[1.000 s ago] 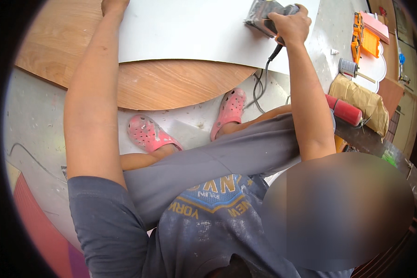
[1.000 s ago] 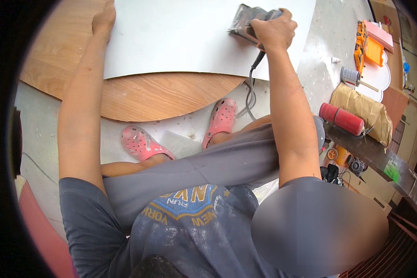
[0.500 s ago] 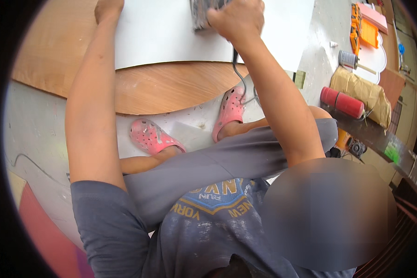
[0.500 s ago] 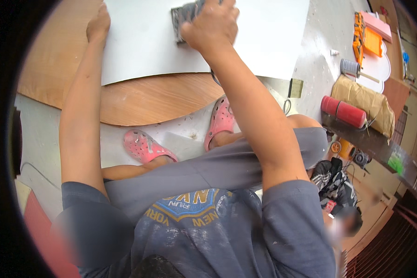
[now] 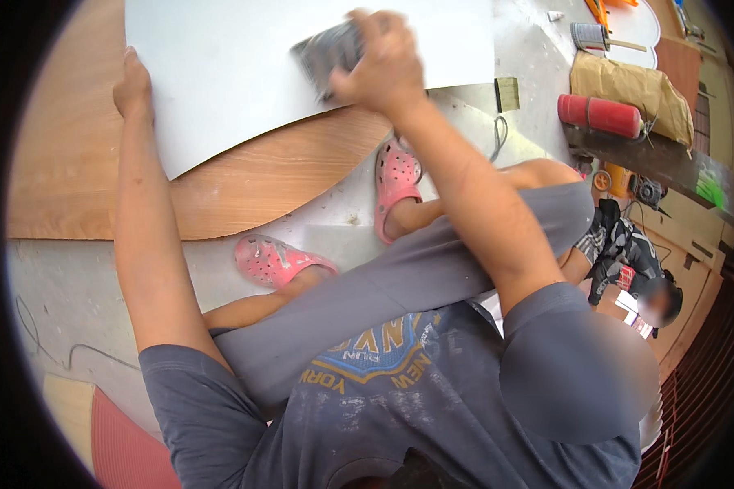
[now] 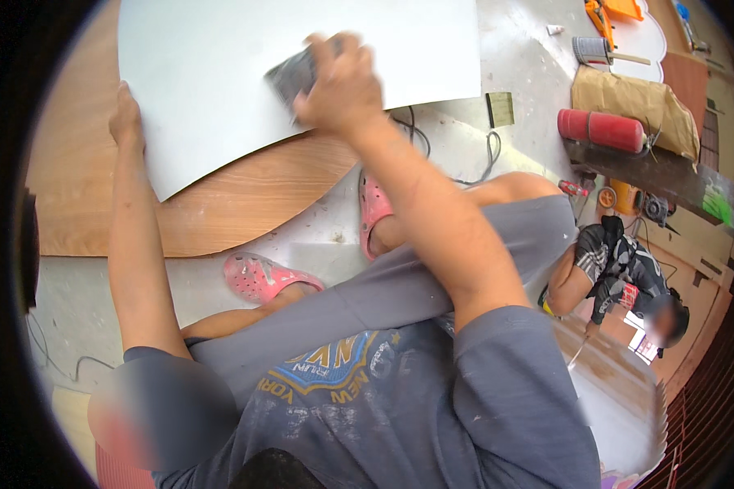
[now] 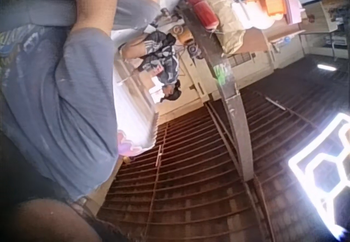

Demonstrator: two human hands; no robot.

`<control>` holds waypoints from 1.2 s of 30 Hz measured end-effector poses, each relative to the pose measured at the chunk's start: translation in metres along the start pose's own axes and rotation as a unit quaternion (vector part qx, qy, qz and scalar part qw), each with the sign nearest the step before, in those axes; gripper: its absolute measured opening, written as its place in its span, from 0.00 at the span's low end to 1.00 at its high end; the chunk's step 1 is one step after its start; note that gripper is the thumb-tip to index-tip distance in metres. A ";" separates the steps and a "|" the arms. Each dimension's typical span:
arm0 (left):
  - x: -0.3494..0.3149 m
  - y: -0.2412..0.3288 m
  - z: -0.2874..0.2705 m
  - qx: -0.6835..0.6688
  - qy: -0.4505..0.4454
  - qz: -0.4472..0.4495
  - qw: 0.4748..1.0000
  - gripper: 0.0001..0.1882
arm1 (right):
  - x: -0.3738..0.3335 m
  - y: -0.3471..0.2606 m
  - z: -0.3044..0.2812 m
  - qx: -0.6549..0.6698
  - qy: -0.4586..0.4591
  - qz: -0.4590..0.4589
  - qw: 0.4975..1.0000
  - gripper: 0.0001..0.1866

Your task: Sanding a white board using a power sander.

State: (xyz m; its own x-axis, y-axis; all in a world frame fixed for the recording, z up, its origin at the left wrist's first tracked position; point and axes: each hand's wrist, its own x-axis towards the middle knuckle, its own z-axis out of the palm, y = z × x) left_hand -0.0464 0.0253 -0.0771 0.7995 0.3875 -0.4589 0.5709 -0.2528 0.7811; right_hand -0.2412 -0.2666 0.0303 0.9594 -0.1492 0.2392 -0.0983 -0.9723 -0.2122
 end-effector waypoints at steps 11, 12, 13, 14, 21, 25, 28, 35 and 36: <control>0.014 -0.011 -0.001 0.060 0.006 0.032 0.998 0.43 | 0.067 0.046 -0.023 -0.060 -0.029 0.181 0.981 0.40; 0.010 -0.006 0.002 0.049 0.013 0.020 0.999 0.44 | 0.045 0.049 -0.015 -0.070 -0.012 0.144 0.987 0.41; 0.008 -0.002 0.007 0.037 0.022 0.008 0.999 0.46 | 0.026 0.050 -0.007 -0.079 0.005 0.107 0.991 0.41; 0.020 -0.009 0.003 0.040 0.025 0.007 0.999 0.46 | 0.010 0.038 -0.007 -0.058 -0.015 0.077 0.995 0.42; 0.036 -0.024 -0.003 0.011 0.013 0.027 0.999 0.44 | -0.042 -0.027 -0.012 0.014 -0.096 -0.016 0.995 0.42; 0.017 -0.014 0.001 -0.022 0.036 0.021 0.999 0.41 | -0.044 -0.001 -0.027 0.045 -0.136 -0.091 0.985 0.40; 0.015 -0.014 -0.004 -0.014 0.047 0.042 0.998 0.40 | -0.040 0.040 -0.038 0.015 -0.184 -0.175 0.967 0.39; 0.021 -0.015 -0.010 0.100 0.036 0.093 0.990 0.36 | -0.024 0.160 -0.062 -0.042 -0.109 -0.147 0.982 0.37; 0.017 -0.012 -0.012 0.179 0.011 0.130 0.975 0.37 | -0.020 0.175 -0.062 -0.063 -0.107 -0.088 0.988 0.40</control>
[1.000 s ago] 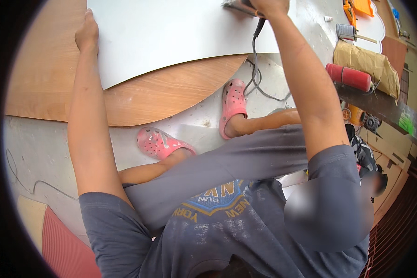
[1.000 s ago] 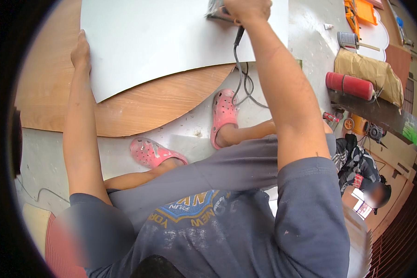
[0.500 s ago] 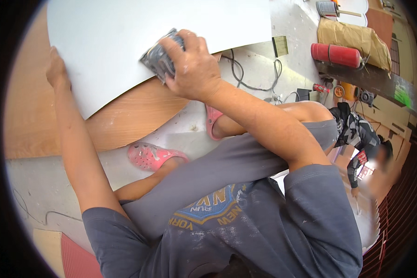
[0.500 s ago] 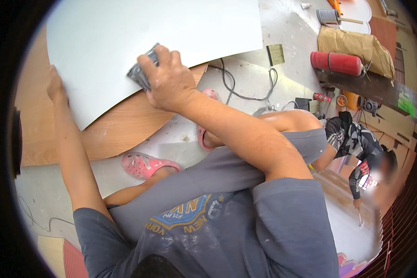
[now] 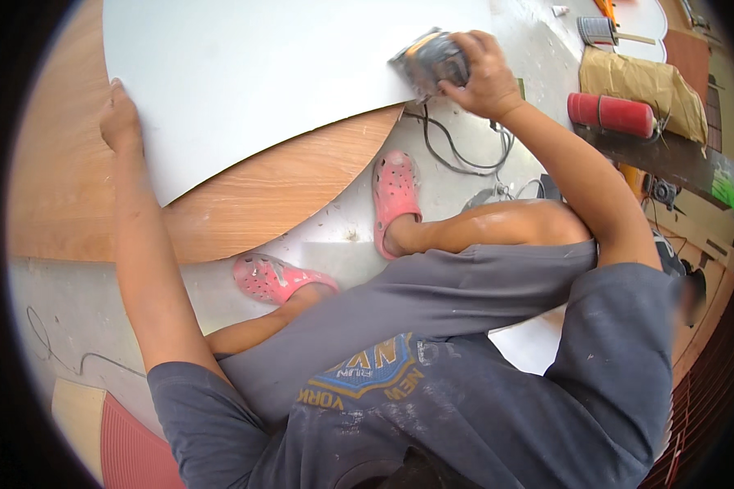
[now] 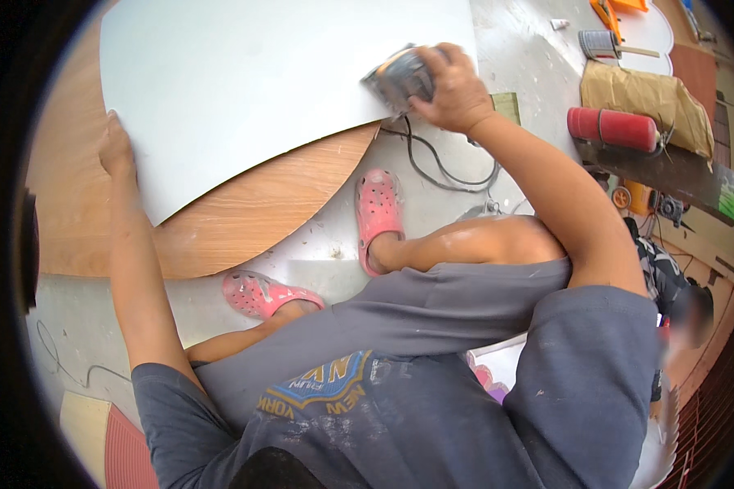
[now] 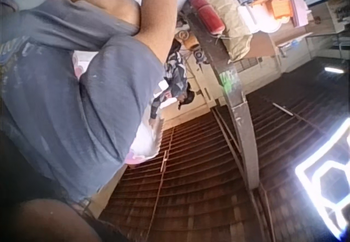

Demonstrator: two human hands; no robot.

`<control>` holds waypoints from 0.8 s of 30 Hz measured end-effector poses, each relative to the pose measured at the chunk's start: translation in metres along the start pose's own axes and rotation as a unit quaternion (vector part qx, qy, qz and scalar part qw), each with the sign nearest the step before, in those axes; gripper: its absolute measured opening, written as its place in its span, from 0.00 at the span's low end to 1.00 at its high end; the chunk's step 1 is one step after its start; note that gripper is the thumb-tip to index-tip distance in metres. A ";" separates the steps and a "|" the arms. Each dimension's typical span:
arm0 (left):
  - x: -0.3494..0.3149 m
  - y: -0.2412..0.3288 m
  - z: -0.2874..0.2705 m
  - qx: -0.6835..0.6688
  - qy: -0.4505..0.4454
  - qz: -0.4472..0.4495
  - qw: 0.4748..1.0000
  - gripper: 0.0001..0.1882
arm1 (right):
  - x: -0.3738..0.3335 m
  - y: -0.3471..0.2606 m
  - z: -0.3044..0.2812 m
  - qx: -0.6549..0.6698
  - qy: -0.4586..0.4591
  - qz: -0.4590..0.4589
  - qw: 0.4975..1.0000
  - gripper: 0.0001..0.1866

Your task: Sanding a white board using a power sander.

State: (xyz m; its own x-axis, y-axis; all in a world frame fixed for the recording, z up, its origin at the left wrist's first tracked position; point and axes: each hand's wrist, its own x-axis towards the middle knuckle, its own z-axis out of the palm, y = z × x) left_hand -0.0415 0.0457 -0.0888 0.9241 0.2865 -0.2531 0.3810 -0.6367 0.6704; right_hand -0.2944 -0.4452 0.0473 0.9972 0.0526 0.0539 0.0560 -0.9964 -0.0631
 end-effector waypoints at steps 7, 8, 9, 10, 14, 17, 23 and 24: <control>-0.069 0.012 0.045 0.272 0.209 0.205 0.917 0.41 | 0.023 0.007 0.013 -0.010 0.047 0.215 0.975 0.47; -0.078 0.015 0.053 0.271 0.214 0.205 0.916 0.41 | 0.022 -0.004 0.016 -0.011 0.052 0.200 0.978 0.46; -0.090 0.018 0.057 0.283 0.189 0.215 0.916 0.41 | 0.023 -0.020 0.019 0.007 0.043 0.183 0.982 0.45; -0.095 0.020 0.059 0.295 0.164 0.224 0.914 0.42 | 0.025 -0.041 0.018 0.014 0.042 0.151 0.987 0.44; -0.096 0.019 0.062 0.302 0.155 0.240 0.909 0.42 | 0.065 -0.070 0.009 0.051 0.051 0.095 0.993 0.41; -0.093 0.023 0.063 0.295 0.159 0.257 0.907 0.43 | 0.114 -0.059 0.006 0.038 0.070 0.155 0.985 0.39; -0.116 0.052 0.067 0.287 0.067 0.380 0.877 0.46 | 0.121 -0.045 -0.001 0.060 0.058 0.159 0.984 0.43; -0.125 0.054 0.073 0.283 0.062 0.414 0.863 0.45 | 0.102 -0.043 0.007 0.034 0.012 0.150 0.988 0.39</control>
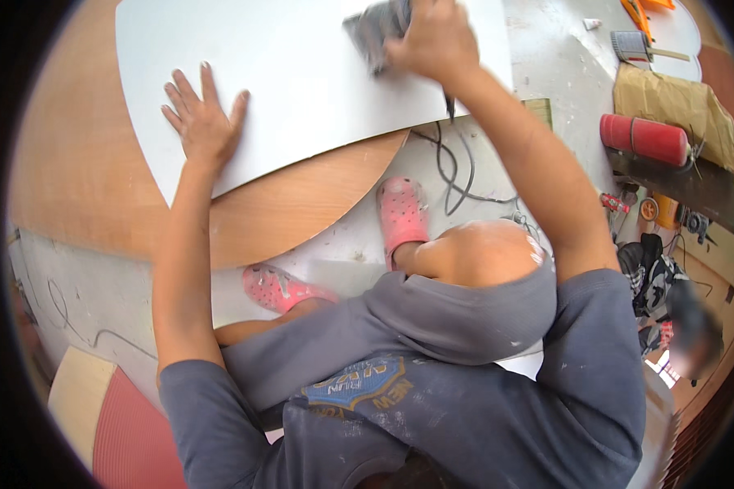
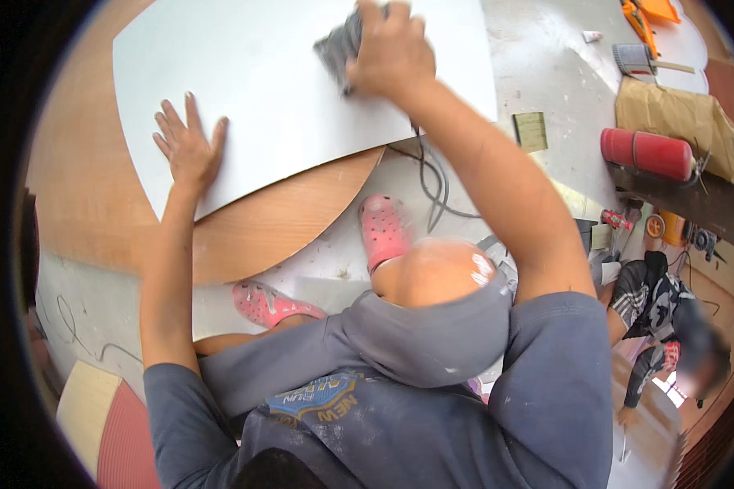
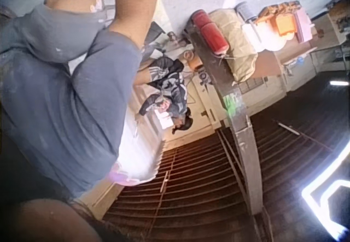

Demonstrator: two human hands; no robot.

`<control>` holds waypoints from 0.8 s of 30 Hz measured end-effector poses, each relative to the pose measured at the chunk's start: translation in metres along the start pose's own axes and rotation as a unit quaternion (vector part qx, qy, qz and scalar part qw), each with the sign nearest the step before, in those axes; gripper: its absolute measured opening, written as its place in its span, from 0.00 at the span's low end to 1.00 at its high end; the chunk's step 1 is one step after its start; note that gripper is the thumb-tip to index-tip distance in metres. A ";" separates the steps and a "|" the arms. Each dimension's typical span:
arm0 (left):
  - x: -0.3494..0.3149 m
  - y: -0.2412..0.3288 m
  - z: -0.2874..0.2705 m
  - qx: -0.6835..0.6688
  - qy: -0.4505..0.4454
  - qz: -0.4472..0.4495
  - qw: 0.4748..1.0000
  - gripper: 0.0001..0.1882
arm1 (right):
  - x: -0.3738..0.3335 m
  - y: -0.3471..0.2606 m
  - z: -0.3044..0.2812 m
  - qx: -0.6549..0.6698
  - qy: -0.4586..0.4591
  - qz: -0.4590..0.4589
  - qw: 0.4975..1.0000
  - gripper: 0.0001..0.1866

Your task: Sanding a white board using a power sander.

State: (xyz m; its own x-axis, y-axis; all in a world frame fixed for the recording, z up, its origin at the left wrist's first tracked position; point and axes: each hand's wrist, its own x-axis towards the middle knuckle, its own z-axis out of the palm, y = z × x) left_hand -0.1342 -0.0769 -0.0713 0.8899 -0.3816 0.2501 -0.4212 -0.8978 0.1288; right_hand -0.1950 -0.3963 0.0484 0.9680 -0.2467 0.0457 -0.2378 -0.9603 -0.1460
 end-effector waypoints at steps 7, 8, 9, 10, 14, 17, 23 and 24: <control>-0.004 0.030 -0.015 0.018 -0.172 0.134 0.976 0.42 | -0.112 0.033 -0.001 0.068 0.012 -0.025 0.997 0.39; 0.002 0.023 -0.010 0.014 -0.102 0.088 0.991 0.40 | -0.110 0.040 -0.003 0.067 0.014 -0.025 0.997 0.39; 0.007 0.010 -0.004 0.011 -0.033 0.041 0.999 0.39 | -0.107 0.045 -0.004 0.059 0.028 -0.010 0.998 0.40; 0.011 -0.004 0.001 0.022 -0.004 -0.036 0.999 0.39 | -0.103 0.049 -0.005 0.053 0.042 0.004 0.998 0.40; 0.017 -0.016 0.001 0.035 -0.020 -0.105 0.994 0.39 | -0.047 0.089 0.002 0.028 0.082 0.041 0.995 0.41; 0.018 -0.013 0.004 0.040 -0.035 -0.109 0.993 0.39 | 0.013 0.119 -0.006 0.000 0.110 0.076 0.991 0.42; 0.022 -0.007 -0.002 0.028 -0.033 -0.097 0.994 0.39 | 0.155 0.141 -0.036 -0.019 0.127 0.086 0.988 0.42; 0.020 -0.007 -0.001 0.017 -0.027 -0.098 0.995 0.38 | 0.173 0.127 -0.050 0.013 0.095 0.128 0.987 0.42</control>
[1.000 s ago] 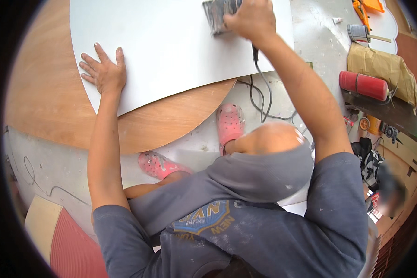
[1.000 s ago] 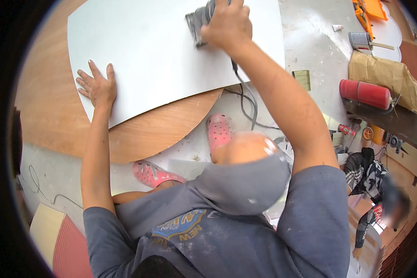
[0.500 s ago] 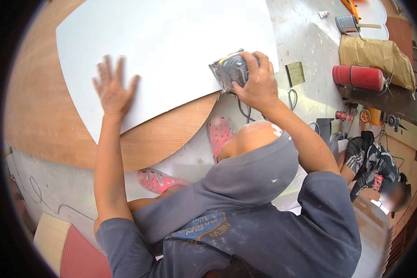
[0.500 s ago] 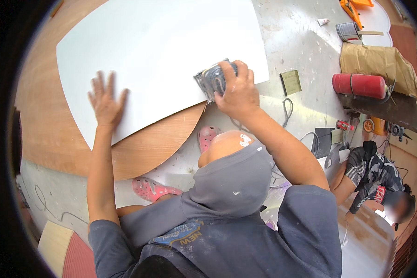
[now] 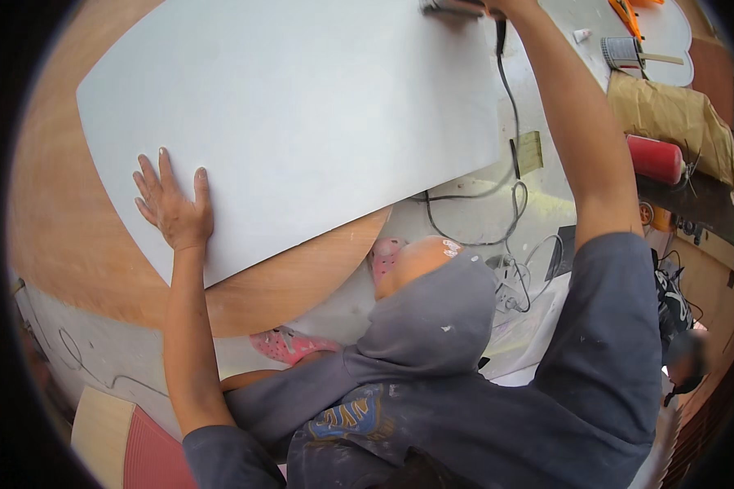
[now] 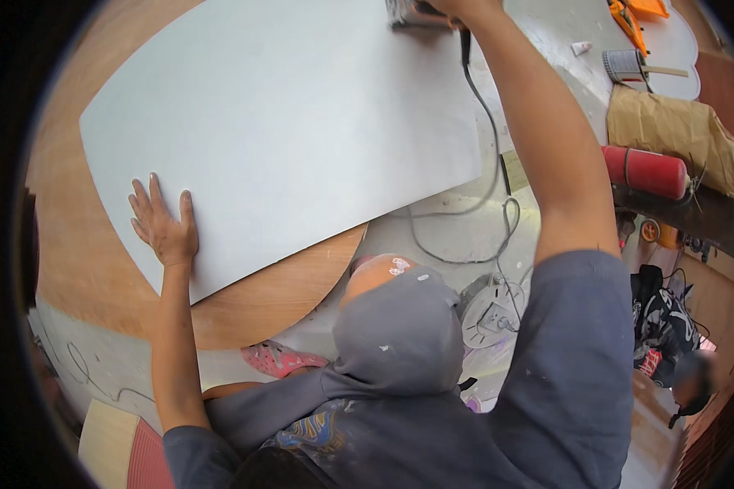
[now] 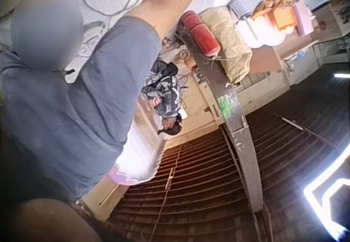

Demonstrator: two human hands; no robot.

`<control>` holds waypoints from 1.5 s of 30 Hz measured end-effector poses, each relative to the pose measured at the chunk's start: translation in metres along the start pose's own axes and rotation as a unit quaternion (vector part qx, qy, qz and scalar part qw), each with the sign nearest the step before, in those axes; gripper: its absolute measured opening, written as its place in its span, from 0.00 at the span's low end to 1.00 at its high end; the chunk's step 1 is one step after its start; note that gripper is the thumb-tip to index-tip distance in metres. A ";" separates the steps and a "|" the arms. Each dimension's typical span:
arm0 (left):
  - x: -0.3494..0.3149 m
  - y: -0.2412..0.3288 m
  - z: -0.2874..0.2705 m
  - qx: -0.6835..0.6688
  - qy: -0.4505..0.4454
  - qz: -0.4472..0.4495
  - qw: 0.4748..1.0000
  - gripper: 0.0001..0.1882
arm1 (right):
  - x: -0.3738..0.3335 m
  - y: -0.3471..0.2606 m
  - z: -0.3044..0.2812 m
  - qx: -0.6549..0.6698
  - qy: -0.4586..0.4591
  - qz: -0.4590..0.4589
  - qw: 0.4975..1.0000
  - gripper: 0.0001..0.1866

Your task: Sanding a white board using a power sander.

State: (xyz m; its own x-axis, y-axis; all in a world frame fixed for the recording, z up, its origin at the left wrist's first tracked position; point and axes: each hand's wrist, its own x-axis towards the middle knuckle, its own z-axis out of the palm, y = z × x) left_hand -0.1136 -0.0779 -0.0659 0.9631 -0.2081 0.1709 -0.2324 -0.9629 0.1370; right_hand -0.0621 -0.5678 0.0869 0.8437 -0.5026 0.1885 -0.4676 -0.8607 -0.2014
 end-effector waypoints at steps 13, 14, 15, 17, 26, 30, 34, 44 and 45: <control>-0.003 -0.008 0.000 -0.002 0.005 0.002 1.000 0.38 | -0.118 0.060 -0.004 0.047 -0.145 -0.106 0.983 0.45; -0.002 -0.005 0.002 -0.006 0.006 0.007 1.000 0.38 | -0.139 0.068 -0.013 0.043 -0.141 -0.102 0.984 0.45; -0.002 -0.005 0.001 -0.003 0.005 0.005 1.000 0.38 | -0.157 0.074 -0.019 0.045 -0.160 -0.067 0.984 0.46; -0.002 -0.006 0.000 0.000 0.002 0.006 1.000 0.38 | -0.167 0.080 -0.022 0.047 -0.179 -0.027 0.982 0.47; -0.004 -0.013 0.006 0.006 0.029 0.023 0.999 0.36 | -0.090 0.051 -0.035 0.078 -0.161 0.155 0.972 0.53; -0.004 -0.015 0.004 0.004 0.010 0.009 1.000 0.38 | -0.040 0.027 -0.037 0.046 -0.097 0.211 0.972 0.43; -0.003 -0.013 0.005 -0.006 0.017 0.013 1.000 0.37 | -0.007 0.008 -0.041 0.081 -0.101 0.244 0.961 0.38; -0.002 -0.015 0.003 0.001 0.008 -0.004 1.000 0.38 | -0.007 0.003 -0.027 0.023 -0.156 0.083 0.984 0.44; -0.002 -0.013 0.004 0.001 0.009 0.000 1.000 0.38 | -0.020 0.018 -0.023 0.025 -0.126 -0.019 0.991 0.47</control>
State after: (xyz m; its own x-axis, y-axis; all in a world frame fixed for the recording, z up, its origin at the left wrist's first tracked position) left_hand -0.1116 -0.0655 -0.0720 0.9604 -0.2049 0.1888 -0.2321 -0.9633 0.1348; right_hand -0.0934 -0.5745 0.1013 0.9028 -0.4272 -0.0486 -0.4252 -0.8704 -0.2480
